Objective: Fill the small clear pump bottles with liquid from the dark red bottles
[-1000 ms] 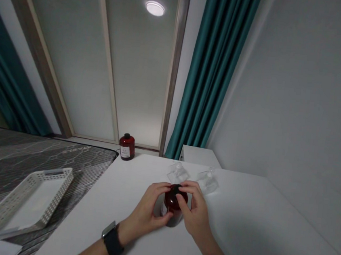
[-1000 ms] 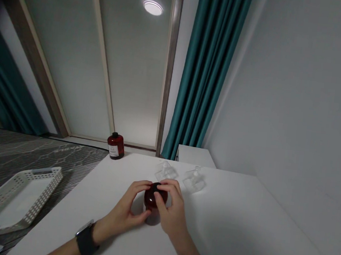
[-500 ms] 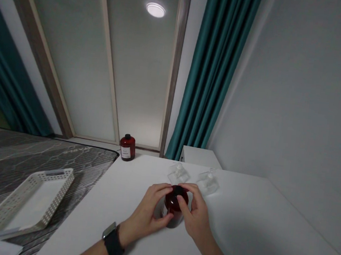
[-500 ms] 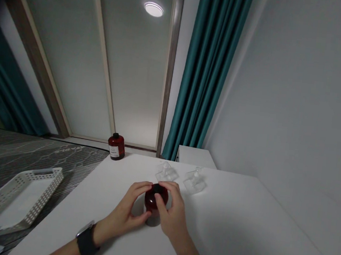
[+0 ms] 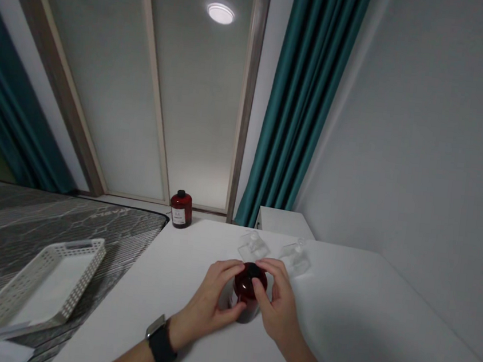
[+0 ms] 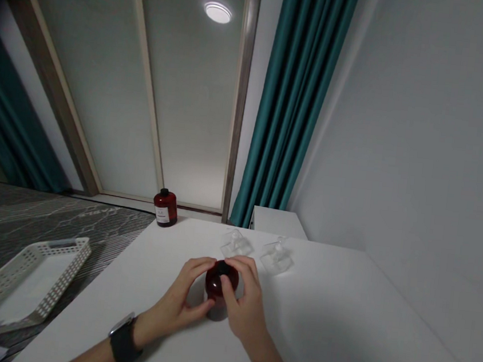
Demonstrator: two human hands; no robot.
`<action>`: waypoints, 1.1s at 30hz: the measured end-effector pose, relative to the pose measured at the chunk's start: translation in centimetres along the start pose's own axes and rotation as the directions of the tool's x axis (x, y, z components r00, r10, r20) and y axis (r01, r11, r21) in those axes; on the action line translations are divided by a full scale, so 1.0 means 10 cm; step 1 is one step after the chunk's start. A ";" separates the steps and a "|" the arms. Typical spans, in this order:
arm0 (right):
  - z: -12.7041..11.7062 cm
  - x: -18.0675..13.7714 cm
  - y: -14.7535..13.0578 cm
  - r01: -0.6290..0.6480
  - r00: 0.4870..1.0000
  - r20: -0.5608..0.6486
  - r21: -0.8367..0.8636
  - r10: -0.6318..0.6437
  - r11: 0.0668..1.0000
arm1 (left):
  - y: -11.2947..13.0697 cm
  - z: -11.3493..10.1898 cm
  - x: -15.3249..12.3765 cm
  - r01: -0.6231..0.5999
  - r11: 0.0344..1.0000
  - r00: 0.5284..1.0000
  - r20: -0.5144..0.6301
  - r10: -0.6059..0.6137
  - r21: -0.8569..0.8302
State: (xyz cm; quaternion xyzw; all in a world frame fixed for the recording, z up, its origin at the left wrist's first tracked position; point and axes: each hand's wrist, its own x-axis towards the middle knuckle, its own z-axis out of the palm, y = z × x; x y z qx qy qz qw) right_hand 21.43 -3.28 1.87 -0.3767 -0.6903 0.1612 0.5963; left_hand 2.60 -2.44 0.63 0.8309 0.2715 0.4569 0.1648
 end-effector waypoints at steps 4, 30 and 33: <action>-0.01 0.00 -0.01 -0.016 1.000 0.020 -0.001 0.016 1.000 | -0.01 0.00 0.00 -0.008 1.000 1.000 -0.002 0.008 -0.003; -0.01 -0.04 0.03 -0.024 0.999 0.026 0.006 0.024 1.000 | 0.01 -0.01 0.02 -0.020 1.000 1.000 -0.016 0.020 0.016; -0.02 -0.04 0.03 -0.023 1.000 0.013 -0.009 0.023 1.000 | 0.01 -0.01 0.01 -0.018 1.000 1.000 -0.012 0.019 0.012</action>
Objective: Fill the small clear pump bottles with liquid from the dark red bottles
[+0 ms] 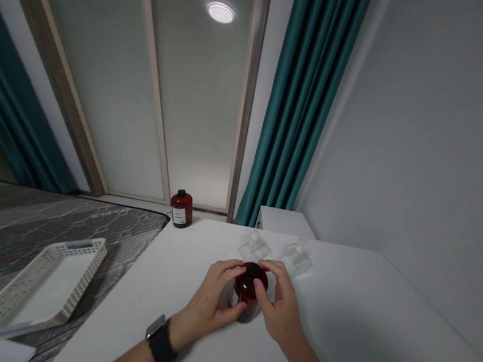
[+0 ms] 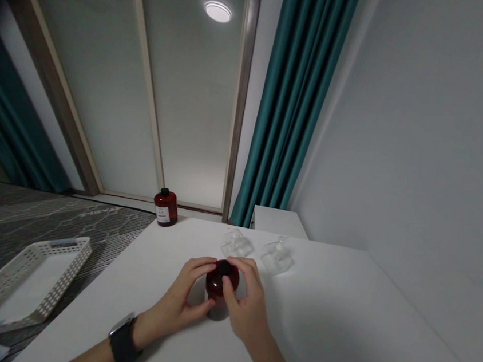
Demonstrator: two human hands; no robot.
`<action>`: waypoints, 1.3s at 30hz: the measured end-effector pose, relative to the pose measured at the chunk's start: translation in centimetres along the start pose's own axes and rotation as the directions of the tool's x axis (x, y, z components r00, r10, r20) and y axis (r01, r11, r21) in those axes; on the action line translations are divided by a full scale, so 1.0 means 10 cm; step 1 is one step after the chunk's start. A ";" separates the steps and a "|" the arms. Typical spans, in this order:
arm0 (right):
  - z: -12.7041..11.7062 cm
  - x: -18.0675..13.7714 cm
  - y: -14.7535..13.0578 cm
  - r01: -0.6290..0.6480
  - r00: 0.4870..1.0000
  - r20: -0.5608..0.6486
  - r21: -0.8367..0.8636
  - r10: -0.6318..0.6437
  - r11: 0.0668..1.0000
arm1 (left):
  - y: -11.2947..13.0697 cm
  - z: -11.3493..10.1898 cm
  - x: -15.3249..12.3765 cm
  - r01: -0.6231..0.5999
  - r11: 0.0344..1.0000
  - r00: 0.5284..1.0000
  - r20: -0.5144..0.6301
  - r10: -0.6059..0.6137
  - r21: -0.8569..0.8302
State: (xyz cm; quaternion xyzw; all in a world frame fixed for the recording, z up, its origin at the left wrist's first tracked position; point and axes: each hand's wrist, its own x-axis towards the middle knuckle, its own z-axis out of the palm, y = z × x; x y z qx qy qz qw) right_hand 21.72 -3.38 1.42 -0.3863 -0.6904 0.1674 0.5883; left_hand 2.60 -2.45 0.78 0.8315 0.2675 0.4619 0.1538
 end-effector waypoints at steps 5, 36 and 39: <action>0.00 0.00 -0.01 0.008 1.000 0.006 -0.006 -0.008 1.000 | -0.01 0.00 -0.01 0.004 1.000 1.000 0.002 -0.004 -0.005; -0.25 0.07 0.26 -0.389 0.865 0.449 0.321 0.222 0.864 | 0.24 0.00 0.58 0.327 0.936 0.942 -0.032 -0.333 -0.133; -0.24 0.07 0.26 -0.391 0.868 0.443 0.330 0.225 0.859 | 0.23 0.00 0.58 0.300 0.935 0.951 -0.015 -0.308 -0.187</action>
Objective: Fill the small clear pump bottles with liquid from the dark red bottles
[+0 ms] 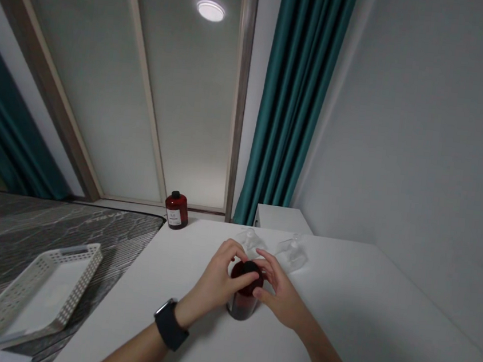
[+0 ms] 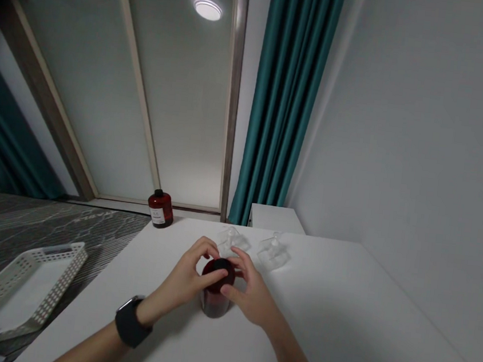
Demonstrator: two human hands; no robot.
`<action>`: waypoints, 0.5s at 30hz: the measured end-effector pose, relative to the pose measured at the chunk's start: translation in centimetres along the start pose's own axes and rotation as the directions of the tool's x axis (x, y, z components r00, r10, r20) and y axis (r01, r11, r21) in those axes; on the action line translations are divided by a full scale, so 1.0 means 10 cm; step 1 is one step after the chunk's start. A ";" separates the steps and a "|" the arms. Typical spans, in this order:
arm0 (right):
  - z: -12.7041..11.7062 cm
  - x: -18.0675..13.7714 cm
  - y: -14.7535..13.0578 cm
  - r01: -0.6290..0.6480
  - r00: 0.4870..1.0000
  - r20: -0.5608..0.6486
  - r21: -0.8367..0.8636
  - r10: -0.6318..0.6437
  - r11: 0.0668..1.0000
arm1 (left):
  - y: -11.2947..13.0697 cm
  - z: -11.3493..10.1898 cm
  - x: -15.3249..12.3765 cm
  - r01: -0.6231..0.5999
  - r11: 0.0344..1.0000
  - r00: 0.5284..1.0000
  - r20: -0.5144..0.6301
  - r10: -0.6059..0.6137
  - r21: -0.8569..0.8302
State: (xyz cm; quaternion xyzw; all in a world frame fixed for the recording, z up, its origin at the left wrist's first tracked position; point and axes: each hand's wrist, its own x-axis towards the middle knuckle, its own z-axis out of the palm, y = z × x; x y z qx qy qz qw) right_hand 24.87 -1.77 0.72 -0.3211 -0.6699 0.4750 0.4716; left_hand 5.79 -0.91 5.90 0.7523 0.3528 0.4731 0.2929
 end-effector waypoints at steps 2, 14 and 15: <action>0.01 0.00 0.00 -0.010 1.000 -0.011 0.013 0.011 1.000 | -0.01 -0.03 0.00 -0.023 0.999 0.999 0.030 0.024 -0.031; 0.03 0.00 0.00 0.006 1.000 -0.019 -0.003 -0.006 1.000 | 0.04 -0.06 0.03 -0.040 0.978 0.998 0.063 0.027 0.205; 0.04 0.00 0.00 0.007 1.000 -0.022 -0.014 -0.007 1.000 | 0.05 -0.06 0.03 -0.042 0.963 0.998 0.063 0.026 0.267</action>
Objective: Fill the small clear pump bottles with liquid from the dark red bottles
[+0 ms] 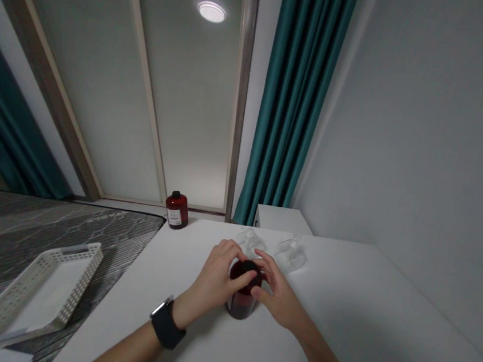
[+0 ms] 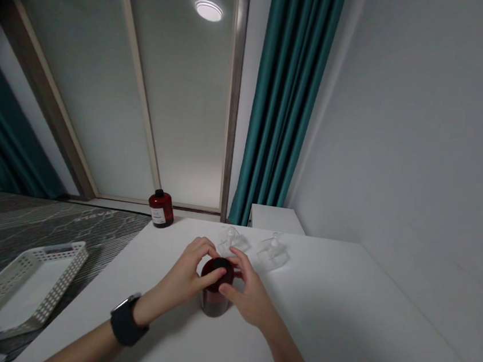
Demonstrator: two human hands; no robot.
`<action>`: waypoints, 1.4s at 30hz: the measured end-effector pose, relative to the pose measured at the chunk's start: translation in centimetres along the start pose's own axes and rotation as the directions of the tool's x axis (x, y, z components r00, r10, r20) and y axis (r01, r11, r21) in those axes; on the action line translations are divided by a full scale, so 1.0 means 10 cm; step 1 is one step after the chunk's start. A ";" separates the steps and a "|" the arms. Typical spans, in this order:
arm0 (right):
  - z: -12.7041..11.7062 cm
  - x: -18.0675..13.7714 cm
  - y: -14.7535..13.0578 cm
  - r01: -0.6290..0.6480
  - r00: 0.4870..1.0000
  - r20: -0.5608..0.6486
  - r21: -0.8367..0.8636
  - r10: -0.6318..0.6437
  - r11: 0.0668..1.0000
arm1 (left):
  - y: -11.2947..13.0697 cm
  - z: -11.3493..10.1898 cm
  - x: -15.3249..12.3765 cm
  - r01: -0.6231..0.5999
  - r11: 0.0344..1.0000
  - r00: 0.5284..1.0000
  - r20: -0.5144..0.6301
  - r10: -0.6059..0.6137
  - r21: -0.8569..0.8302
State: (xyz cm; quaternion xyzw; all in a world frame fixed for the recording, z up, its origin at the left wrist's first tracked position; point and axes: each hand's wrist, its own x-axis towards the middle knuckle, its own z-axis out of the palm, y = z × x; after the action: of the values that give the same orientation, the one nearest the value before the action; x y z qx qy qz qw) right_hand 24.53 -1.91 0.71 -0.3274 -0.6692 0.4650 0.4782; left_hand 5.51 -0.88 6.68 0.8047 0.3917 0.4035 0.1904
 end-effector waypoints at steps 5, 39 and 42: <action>0.01 0.00 0.00 0.011 1.000 0.004 -0.012 -0.011 1.000 | 0.06 -0.01 0.02 0.010 0.995 1.000 -0.015 -0.008 0.094; 0.08 0.02 0.08 -0.078 0.963 -0.266 -0.149 0.036 0.986 | -0.11 -0.16 -0.13 0.026 0.952 0.999 -0.038 -0.039 -0.304; 0.14 0.02 0.09 -0.070 0.953 -0.302 -0.201 0.006 0.977 | -0.22 -0.22 -0.19 0.066 0.946 0.995 -0.055 -0.088 -0.317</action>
State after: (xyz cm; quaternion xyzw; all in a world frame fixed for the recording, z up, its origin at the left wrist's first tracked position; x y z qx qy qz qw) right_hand 23.15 -1.88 -0.23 -0.4551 -0.6278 0.3464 0.5280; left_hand 2.06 -1.02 5.68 0.7338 0.3597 0.4805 0.3182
